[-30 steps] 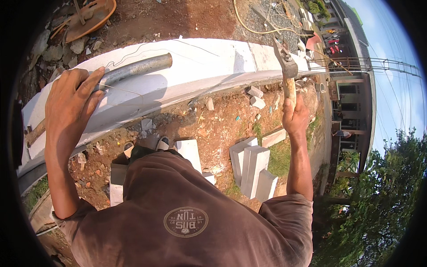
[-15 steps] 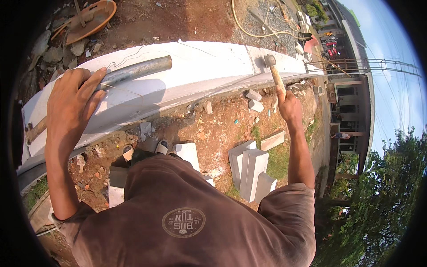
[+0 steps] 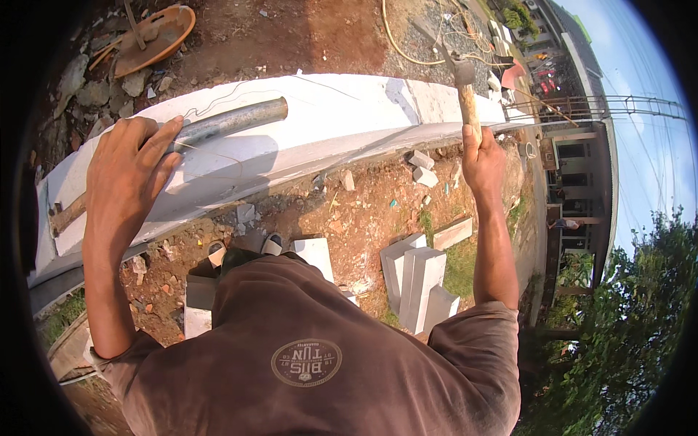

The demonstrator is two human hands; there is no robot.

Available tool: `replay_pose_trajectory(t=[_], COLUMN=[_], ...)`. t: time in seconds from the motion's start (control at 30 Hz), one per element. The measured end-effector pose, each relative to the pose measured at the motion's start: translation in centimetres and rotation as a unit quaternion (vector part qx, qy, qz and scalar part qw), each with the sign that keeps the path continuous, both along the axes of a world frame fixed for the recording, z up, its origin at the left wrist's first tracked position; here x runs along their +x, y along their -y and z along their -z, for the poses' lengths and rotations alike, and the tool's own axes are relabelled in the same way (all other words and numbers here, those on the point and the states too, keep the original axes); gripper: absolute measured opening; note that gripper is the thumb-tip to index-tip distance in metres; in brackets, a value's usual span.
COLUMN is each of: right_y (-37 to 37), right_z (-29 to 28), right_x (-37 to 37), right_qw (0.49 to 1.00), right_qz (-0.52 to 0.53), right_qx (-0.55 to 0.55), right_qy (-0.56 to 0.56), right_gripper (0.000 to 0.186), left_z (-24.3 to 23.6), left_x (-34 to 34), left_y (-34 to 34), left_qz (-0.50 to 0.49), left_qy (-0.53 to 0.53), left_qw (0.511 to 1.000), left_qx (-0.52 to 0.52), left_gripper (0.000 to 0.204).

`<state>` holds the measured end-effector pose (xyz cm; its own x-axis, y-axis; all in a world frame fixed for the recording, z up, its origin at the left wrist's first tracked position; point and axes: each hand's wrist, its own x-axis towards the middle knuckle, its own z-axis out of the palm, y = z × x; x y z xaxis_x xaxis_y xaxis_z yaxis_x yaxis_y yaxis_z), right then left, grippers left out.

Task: The person uses a hammer to tap a metal rod against a white concrete block wall, then ties a string to a vertical metal pole and secures it to the wall. The person also ties a string around a vertical rebar cage.

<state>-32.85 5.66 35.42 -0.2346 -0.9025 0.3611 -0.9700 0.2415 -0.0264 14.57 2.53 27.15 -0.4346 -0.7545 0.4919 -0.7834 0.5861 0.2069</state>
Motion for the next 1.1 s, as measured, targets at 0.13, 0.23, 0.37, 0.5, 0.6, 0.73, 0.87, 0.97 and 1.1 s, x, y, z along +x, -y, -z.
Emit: replay_pose_trajectory(t=[0.13,0.23,0.37,0.5,0.6,0.73,0.87,0.97,1.1], right_y=[-0.5,1.3,0.7,0.7,1.0,1.8,2.2,3.6,2.7], right_z=[2.5,0.9,0.6,1.5,0.4,0.7,1.9,0.7,2.2], right_x=[-5.8,-4.0,-1.6,-4.6,-3.5,-1.4,-7.5,-1.7,-3.1], right_qw=[0.971,0.984,0.998,0.982,0.981,0.994,0.973,0.986,0.997], right_qz=[0.123,0.116,-0.013,0.093,0.106,0.056,0.148,0.090,-0.041], right_qx=[0.126,0.113,0.028,0.094,0.117,0.067,0.131,0.096,0.008], right_qy=[-0.164,-0.075,-0.047,-0.138,-0.113,-0.064,-0.119,-0.098,-0.062], right_gripper=[0.066,0.066,0.064,0.062,0.066,0.073,0.073,0.069,0.066], left_z=[0.1,-0.1,-0.2,0.0,0.0,-0.5,-0.3,-0.3,-0.5], left_x=[0.0,-0.1,0.0,-0.1,0.3,0.0,0.1,0.0,0.0], left_y=[0.2,-0.1,-0.2,0.1,0.1,0.0,0.2,0.0,0.1], left_qz=[0.010,0.017,-0.005,0.019,0.010,0.008,0.013,0.011,0.008], left_qy=[-0.012,-0.017,0.006,-0.012,0.004,0.009,-0.002,0.010,0.001], left_qw=[1.000,1.000,1.000,1.000,1.000,1.000,1.000,1.000,1.000], left_qx=[0.003,0.013,0.009,-0.001,0.001,0.009,0.003,0.007,0.010], left_gripper=[0.040,0.041,0.041,0.041,0.041,0.041,0.042,0.042,0.041])
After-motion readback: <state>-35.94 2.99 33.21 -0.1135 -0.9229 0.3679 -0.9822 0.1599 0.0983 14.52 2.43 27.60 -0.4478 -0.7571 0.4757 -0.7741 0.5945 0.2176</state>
